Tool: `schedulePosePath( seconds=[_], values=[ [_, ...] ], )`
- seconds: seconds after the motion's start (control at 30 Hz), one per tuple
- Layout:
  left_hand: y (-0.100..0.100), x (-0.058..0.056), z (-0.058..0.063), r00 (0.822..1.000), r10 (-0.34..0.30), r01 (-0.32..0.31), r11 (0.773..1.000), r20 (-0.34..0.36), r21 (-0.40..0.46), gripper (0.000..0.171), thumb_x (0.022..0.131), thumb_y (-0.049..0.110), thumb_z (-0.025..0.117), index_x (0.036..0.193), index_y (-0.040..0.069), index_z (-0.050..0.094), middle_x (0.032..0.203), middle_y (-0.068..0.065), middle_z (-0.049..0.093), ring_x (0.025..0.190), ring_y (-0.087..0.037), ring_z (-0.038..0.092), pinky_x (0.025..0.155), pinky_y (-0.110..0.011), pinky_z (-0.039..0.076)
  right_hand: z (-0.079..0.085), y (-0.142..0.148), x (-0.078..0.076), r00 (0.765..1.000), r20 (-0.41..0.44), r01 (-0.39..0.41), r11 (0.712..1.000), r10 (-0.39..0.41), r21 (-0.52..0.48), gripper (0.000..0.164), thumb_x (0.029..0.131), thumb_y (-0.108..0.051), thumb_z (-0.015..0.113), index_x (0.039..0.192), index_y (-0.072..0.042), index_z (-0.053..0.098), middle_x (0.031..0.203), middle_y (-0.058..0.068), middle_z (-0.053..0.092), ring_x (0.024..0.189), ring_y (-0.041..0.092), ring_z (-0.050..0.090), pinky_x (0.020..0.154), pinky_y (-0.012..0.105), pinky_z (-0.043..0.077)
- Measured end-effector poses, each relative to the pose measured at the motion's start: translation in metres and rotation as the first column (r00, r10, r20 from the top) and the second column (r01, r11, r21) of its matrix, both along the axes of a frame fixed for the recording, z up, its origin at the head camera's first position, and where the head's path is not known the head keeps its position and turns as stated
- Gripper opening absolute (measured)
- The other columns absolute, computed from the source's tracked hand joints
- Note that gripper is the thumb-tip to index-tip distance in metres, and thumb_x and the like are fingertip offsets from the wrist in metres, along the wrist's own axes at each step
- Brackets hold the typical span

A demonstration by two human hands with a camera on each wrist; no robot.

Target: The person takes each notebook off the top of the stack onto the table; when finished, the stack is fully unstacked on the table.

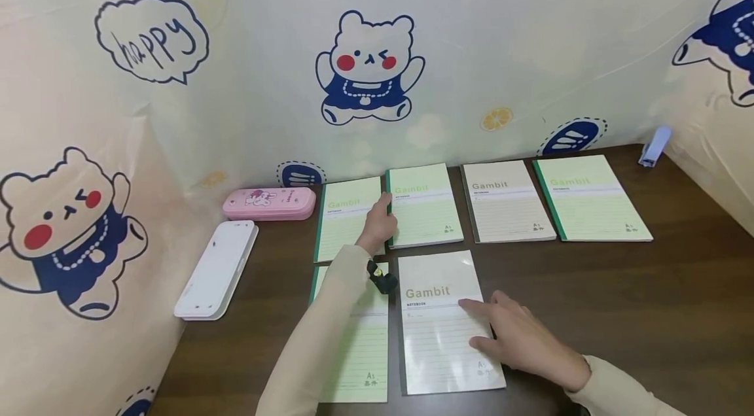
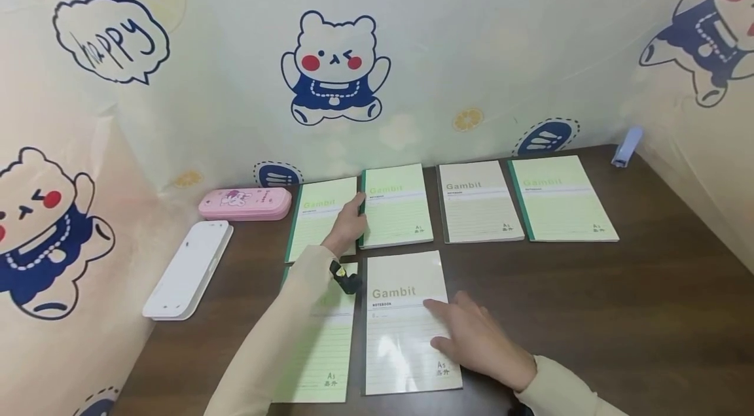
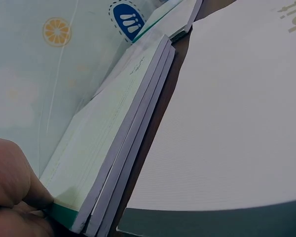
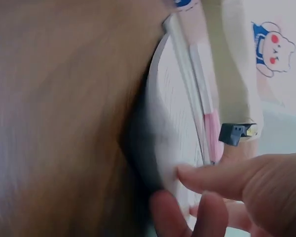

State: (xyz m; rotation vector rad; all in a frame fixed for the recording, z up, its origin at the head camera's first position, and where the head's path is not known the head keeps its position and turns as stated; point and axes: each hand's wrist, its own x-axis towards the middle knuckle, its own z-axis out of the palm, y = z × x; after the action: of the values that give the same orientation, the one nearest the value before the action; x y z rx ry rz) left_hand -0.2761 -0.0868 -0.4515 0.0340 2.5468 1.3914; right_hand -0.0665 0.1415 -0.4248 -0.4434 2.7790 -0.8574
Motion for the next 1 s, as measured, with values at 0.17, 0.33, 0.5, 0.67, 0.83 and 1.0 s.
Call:
schedulePosePath(
  seconds=[0.17,0.33,0.5,0.67,0.83,1.0],
  values=[
    [0.000,0.000,0.000,1.000,0.018,-0.018,1.000,-0.005,0.001,0.060,0.097,-0.003,0.032,0.155,0.009,0.020,0.165,-0.005,0.008,0.152,-0.025,0.006,0.123,-0.043,0.014,0.016,0.002,-0.016,0.999,-0.043,-0.005,0.999,0.008,0.051,0.056,0.077,-0.025,0.081,0.129,-0.015,0.063,0.075,0.001,0.049,0.059,0.012,0.038,0.047,0.022,0.032],
    [0.003,0.000,0.000,1.000,0.024,-0.024,1.000,-0.013,0.002,0.060,0.097,-0.002,0.032,0.155,0.008,0.021,0.164,-0.006,0.009,0.151,-0.025,0.007,0.123,-0.042,0.014,0.028,0.008,-0.075,0.987,-0.160,-0.037,0.996,0.025,-0.076,0.054,0.084,-0.020,0.075,0.134,-0.006,0.057,0.080,0.007,0.063,0.064,0.014,0.056,0.052,0.025,0.047],
    [0.003,-0.001,-0.002,1.000,0.027,-0.027,1.000,-0.010,-0.013,0.058,0.099,0.000,0.031,0.155,0.010,0.021,0.164,-0.005,0.010,0.151,-0.024,0.009,0.123,-0.041,0.016,0.023,0.000,-0.147,0.997,-0.043,0.062,0.991,-0.067,-0.117,0.056,0.089,-0.025,0.069,0.138,-0.006,0.051,0.116,0.021,0.067,0.093,0.028,0.066,0.079,0.041,0.055],
    [0.005,0.000,-0.001,1.000,0.008,-0.008,1.000,-0.003,0.006,0.058,0.099,0.001,0.031,0.155,0.011,0.020,0.165,-0.004,0.008,0.152,-0.024,0.007,0.123,-0.042,0.016,0.005,-0.011,-0.189,0.984,0.042,0.174,0.983,-0.172,-0.051,0.065,0.087,-0.029,0.072,0.140,-0.001,0.048,0.135,0.024,0.055,0.117,0.040,0.057,0.098,0.051,0.048],
    [0.005,0.000,0.000,1.000,0.023,-0.023,1.000,-0.009,-0.008,0.057,0.099,0.000,0.031,0.155,0.010,0.021,0.165,-0.004,0.008,0.151,-0.024,0.007,0.123,-0.042,0.015,-0.006,-0.021,-0.199,0.977,0.015,0.211,0.976,-0.210,-0.050,0.067,0.081,-0.026,0.078,0.136,0.002,0.052,0.139,0.026,0.051,0.130,0.044,0.045,0.104,0.054,0.043],
    [0.004,0.000,-0.001,0.999,0.033,-0.033,0.999,-0.006,-0.014,0.057,0.100,0.000,0.031,0.155,0.010,0.021,0.164,-0.004,0.009,0.152,-0.023,0.008,0.123,-0.041,0.015,-0.012,-0.023,-0.199,0.975,-0.010,0.220,0.973,-0.221,-0.067,0.065,0.081,-0.025,0.079,0.134,0.002,0.053,0.138,0.025,0.052,0.131,0.044,0.044,0.107,0.056,0.040]
  ],
)
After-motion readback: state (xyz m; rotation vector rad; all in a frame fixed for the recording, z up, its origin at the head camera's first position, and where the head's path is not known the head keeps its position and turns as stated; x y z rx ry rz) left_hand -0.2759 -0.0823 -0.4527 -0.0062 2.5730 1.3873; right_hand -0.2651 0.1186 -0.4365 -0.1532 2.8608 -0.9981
